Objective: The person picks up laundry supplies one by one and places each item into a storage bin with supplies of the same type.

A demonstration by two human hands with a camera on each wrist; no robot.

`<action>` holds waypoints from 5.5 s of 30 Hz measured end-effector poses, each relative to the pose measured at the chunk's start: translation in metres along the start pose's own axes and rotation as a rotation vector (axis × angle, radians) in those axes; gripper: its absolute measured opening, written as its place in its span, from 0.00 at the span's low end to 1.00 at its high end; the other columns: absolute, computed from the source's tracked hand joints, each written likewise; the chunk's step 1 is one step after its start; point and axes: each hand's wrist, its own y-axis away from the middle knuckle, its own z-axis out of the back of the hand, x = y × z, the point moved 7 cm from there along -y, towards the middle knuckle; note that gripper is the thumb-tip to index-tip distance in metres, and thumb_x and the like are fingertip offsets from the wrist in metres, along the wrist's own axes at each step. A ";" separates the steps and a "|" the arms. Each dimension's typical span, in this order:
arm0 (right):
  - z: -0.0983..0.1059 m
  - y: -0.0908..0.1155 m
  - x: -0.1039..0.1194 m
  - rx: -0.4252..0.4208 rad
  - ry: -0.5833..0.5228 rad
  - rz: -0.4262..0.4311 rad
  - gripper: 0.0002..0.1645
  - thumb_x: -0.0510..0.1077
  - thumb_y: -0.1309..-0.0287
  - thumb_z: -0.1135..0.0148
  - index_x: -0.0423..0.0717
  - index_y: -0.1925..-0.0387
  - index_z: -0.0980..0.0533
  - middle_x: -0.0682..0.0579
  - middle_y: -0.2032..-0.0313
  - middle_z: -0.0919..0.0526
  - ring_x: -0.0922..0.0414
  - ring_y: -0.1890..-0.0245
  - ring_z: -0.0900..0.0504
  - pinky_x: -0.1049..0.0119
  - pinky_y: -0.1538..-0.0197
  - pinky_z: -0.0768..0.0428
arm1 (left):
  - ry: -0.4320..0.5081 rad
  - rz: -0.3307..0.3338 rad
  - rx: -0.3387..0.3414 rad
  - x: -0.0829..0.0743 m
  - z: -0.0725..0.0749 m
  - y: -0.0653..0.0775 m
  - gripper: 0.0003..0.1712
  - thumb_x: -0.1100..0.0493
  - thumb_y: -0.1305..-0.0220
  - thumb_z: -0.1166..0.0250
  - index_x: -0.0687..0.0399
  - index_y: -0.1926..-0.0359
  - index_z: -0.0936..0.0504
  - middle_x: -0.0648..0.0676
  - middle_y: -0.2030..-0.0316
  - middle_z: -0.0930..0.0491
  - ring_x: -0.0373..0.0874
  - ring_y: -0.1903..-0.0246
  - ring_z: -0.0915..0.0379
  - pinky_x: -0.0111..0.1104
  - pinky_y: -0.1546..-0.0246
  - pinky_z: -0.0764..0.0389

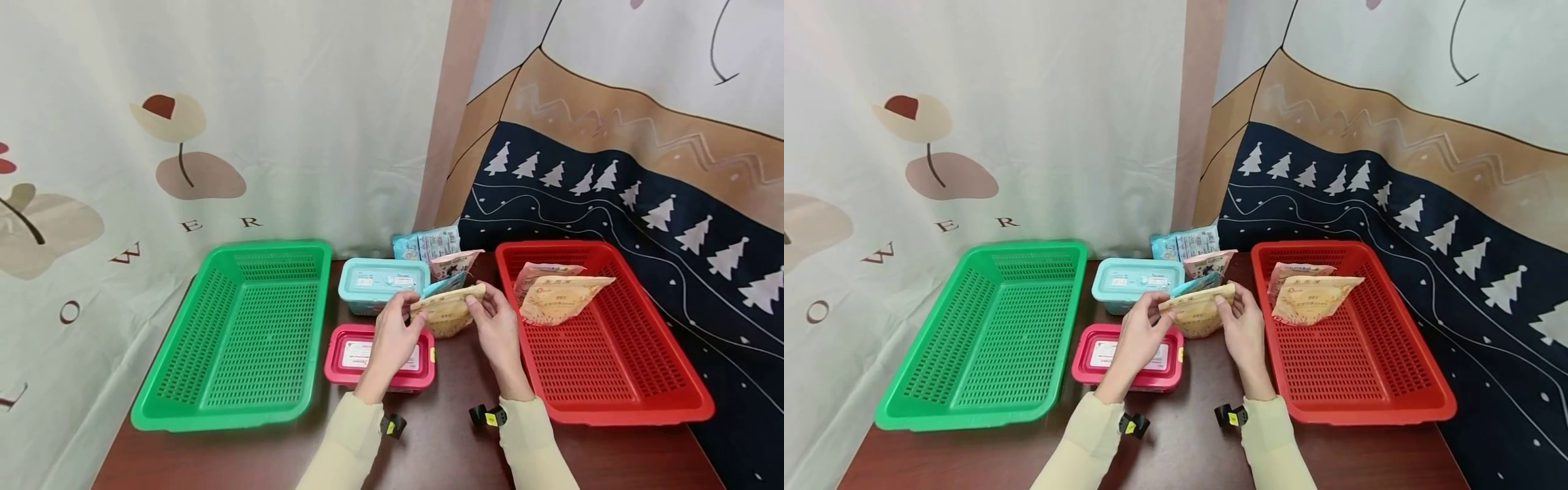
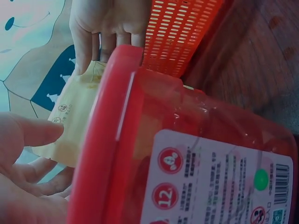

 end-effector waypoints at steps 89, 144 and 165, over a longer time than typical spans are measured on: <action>0.066 0.045 0.072 -0.202 -0.081 0.133 0.13 0.42 0.31 0.32 0.34 0.54 0.18 0.51 0.63 0.14 0.61 0.64 0.16 0.73 0.58 0.19 | -0.001 -0.495 -0.197 -0.092 0.017 0.031 0.10 0.69 0.33 0.31 0.55 0.55 0.09 0.52 0.57 0.10 0.42 0.59 0.14 0.33 0.64 0.15; 0.226 0.016 0.106 -0.124 0.456 0.174 0.09 0.41 0.29 0.36 0.47 0.50 0.18 0.70 0.63 0.17 0.68 0.66 0.20 0.82 0.64 0.21 | -0.142 -0.629 0.201 -0.179 -0.094 0.015 0.13 0.59 0.28 0.33 0.53 0.46 0.11 0.50 0.55 0.10 0.33 0.65 0.16 0.12 0.67 0.27; 0.248 -0.019 0.079 0.047 0.751 0.078 0.20 0.50 0.25 0.40 0.36 0.48 0.22 0.48 0.63 0.15 0.59 0.75 0.19 0.67 0.73 0.17 | -0.382 -0.632 0.188 -0.168 -0.149 -0.007 0.08 0.57 0.28 0.32 0.46 0.53 0.08 0.43 0.60 0.11 0.31 0.66 0.20 0.16 0.66 0.27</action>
